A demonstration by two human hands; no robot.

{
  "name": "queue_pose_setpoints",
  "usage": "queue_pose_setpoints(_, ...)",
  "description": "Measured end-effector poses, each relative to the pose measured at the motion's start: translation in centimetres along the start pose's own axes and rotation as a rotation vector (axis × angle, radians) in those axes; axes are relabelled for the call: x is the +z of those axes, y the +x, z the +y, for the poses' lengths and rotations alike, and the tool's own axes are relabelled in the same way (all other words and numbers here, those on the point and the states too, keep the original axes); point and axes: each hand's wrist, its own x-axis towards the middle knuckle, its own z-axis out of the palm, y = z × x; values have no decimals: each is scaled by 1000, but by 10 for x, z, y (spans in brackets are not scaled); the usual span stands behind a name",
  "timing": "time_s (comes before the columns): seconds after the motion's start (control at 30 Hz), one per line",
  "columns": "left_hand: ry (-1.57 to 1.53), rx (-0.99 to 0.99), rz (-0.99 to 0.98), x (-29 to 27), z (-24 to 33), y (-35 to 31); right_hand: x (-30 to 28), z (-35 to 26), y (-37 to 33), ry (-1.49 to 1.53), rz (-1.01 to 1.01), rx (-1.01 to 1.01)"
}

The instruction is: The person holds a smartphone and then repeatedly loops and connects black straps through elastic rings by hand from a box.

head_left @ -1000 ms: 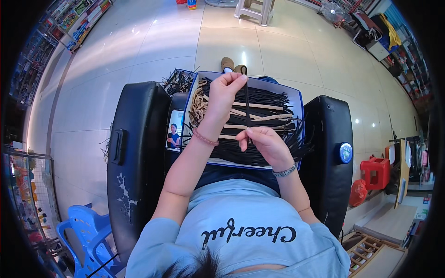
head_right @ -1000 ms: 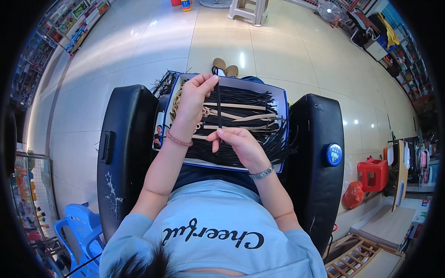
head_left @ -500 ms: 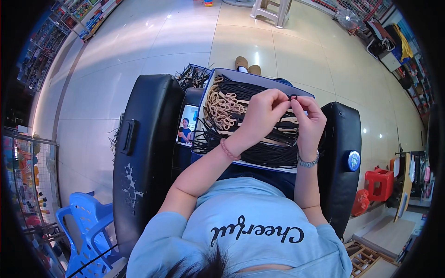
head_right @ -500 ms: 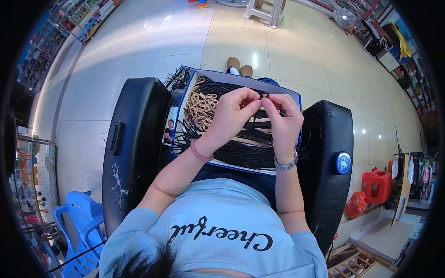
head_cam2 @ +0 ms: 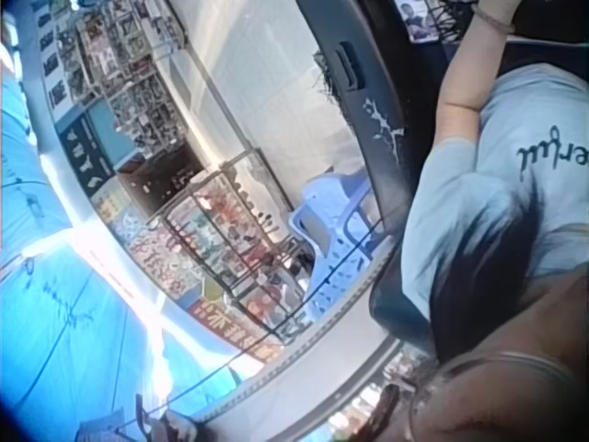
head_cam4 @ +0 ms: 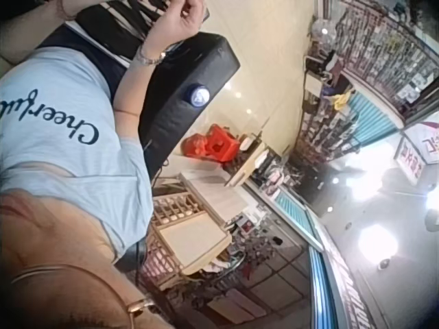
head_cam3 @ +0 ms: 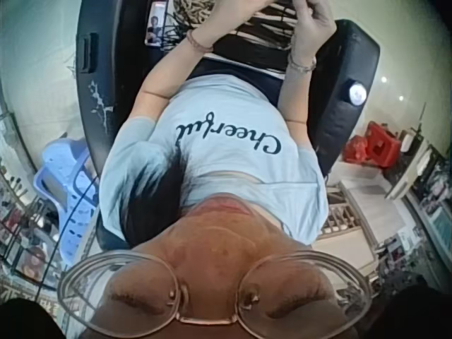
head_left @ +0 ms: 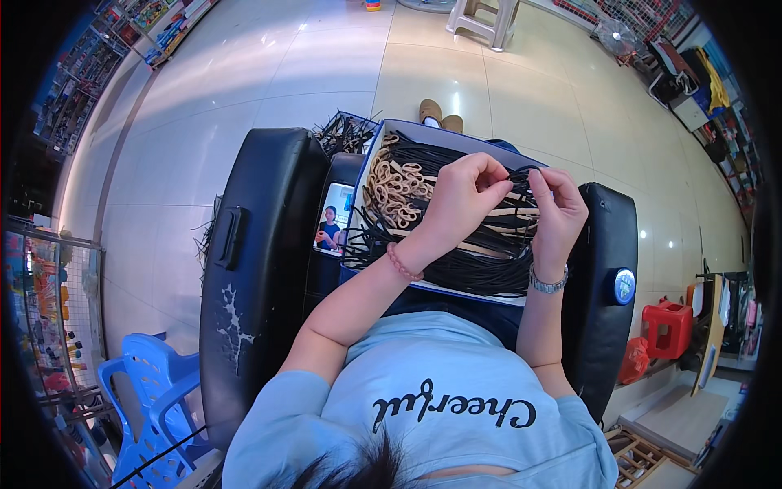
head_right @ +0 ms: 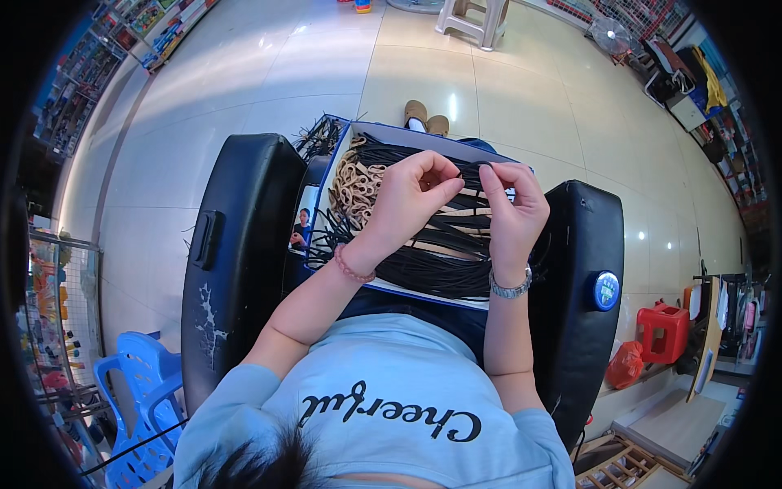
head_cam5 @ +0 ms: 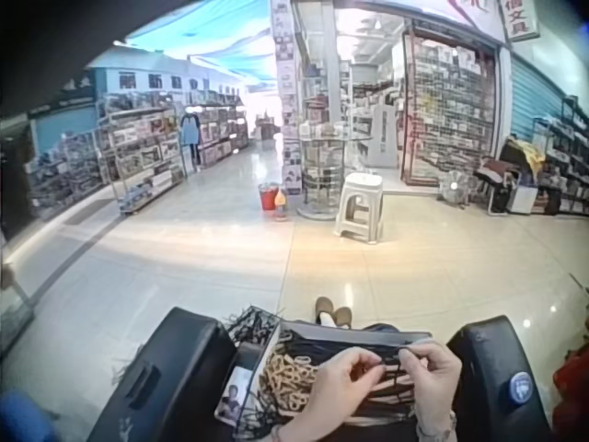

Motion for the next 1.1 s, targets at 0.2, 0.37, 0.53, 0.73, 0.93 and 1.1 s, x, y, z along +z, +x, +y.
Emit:
queue_pose_setpoints(0.2, -207, -89, -9, -3, -4, 6, 3, 0, 5, 343, -55, 301)
queue_pose_setpoints(0.37, -528, -360, -116, -10, -6, 10, 10, 8, 3, 480, -125, 406)
queue_pose_setpoints(0.53, -591, -447, -154, -10, -11, 9, 10, 17, 0, 531, -151, 469)
queue_pose_setpoints(0.73, -587, -393, -109, -8, -16, 9, 21, 11, -5, 573, -33, 634)
queue_pose_setpoints(0.93, -493, -342, -13, -6, -16, 11, 18, 11, -24, 326, -208, 575)
queue_pose_setpoints(1.1, -472, -280, 115, -17, -24, 27, 11, 6, -35, 296, -557, 660)
